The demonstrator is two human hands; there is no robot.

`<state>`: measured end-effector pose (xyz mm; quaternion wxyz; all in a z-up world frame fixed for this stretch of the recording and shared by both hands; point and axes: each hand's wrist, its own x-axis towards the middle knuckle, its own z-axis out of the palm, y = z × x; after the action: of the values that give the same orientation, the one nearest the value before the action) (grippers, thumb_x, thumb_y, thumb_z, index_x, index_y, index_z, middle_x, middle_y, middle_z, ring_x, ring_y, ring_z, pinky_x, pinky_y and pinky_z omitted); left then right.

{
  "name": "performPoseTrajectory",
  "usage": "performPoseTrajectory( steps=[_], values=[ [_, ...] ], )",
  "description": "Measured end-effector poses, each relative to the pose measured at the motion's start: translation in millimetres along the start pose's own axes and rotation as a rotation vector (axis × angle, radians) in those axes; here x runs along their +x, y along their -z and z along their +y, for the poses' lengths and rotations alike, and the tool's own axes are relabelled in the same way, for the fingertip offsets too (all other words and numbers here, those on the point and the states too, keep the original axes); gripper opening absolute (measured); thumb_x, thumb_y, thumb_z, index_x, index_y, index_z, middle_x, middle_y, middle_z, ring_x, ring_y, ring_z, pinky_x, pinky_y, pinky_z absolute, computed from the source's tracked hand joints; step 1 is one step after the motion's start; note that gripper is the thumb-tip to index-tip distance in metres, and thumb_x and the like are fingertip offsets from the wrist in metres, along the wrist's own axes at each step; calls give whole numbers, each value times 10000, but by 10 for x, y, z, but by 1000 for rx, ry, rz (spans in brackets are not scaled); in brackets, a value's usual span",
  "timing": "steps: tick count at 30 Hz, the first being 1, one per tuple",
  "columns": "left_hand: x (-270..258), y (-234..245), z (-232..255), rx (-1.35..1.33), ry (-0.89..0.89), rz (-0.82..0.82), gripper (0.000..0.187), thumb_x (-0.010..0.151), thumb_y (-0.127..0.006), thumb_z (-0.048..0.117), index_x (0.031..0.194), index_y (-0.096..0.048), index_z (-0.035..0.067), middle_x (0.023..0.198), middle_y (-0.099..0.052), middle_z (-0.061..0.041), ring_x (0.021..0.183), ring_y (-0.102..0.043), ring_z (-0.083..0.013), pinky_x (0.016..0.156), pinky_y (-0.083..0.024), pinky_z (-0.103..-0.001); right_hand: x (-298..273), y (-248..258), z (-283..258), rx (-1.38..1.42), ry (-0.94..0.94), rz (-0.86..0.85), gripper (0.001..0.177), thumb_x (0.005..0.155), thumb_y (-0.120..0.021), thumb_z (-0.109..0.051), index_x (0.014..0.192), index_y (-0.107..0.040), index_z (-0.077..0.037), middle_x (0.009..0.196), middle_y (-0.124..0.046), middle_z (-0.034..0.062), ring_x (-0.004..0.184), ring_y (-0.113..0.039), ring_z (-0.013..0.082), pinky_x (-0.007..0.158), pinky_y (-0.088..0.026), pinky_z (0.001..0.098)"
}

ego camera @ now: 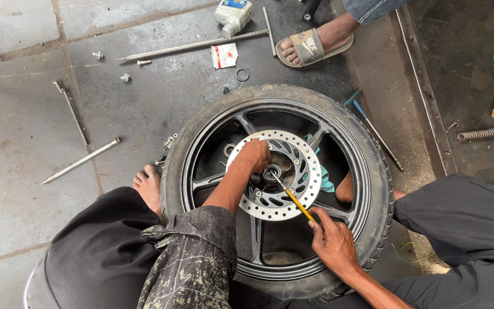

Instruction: The person works on a motorcycle wheel, handling a small axle and using a screwdriver to adjust components near the brake disc.

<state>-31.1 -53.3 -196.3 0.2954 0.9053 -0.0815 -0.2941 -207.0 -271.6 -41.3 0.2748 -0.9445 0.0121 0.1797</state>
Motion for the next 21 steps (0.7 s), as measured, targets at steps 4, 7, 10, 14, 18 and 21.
performPoseTrajectory(
  steps=[4,7,10,14,18,21],
  values=[
    [13,-36,-44,-14,-15,10,259,753,-752,84,949,-837,230,960,-768,-151,887,-747,-337,858,-596,-396,-14,-21,7,22,-1,10,283,906,-633,-117,1188,-630,-142,411,-505,127,359,-533,311,467,-373,470],
    [-2,-55,-63,-24,-29,9,296,746,-740,64,956,-843,245,962,-777,-140,880,-753,-328,862,-599,-387,-19,-29,16,30,5,21,278,908,-635,-114,1185,-630,-128,408,-507,119,350,-524,296,458,-367,458],
    [-4,-29,-46,-32,-25,9,306,745,-742,54,964,-840,244,979,-778,-134,895,-753,-326,865,-599,-383,-22,-41,25,29,-45,-22,282,920,-626,-114,1202,-622,-124,393,-505,129,324,-501,294,450,-352,453],
    [-46,11,-8,-26,-13,5,306,748,-756,49,975,-835,237,999,-771,-139,929,-744,-329,883,-584,-388,-28,-62,49,56,4,13,279,920,-628,-105,1199,-620,-109,400,-501,123,321,-493,272,443,-348,439],
    [-92,51,7,-38,-19,11,328,742,-748,35,980,-838,241,1005,-771,-136,928,-744,-330,891,-583,-382,-47,-94,64,93,51,54,266,923,-627,-96,1189,-606,-93,418,-510,121,332,-501,269,445,-357,433],
    [-129,66,21,-76,-1,1,360,718,-746,14,989,-833,234,1004,-768,-140,923,-748,-327,884,-593,-377,-45,-104,68,88,23,44,252,922,-628,-88,1173,-605,-96,434,-513,129,345,-506,279,452,-353,441]
  ],
)
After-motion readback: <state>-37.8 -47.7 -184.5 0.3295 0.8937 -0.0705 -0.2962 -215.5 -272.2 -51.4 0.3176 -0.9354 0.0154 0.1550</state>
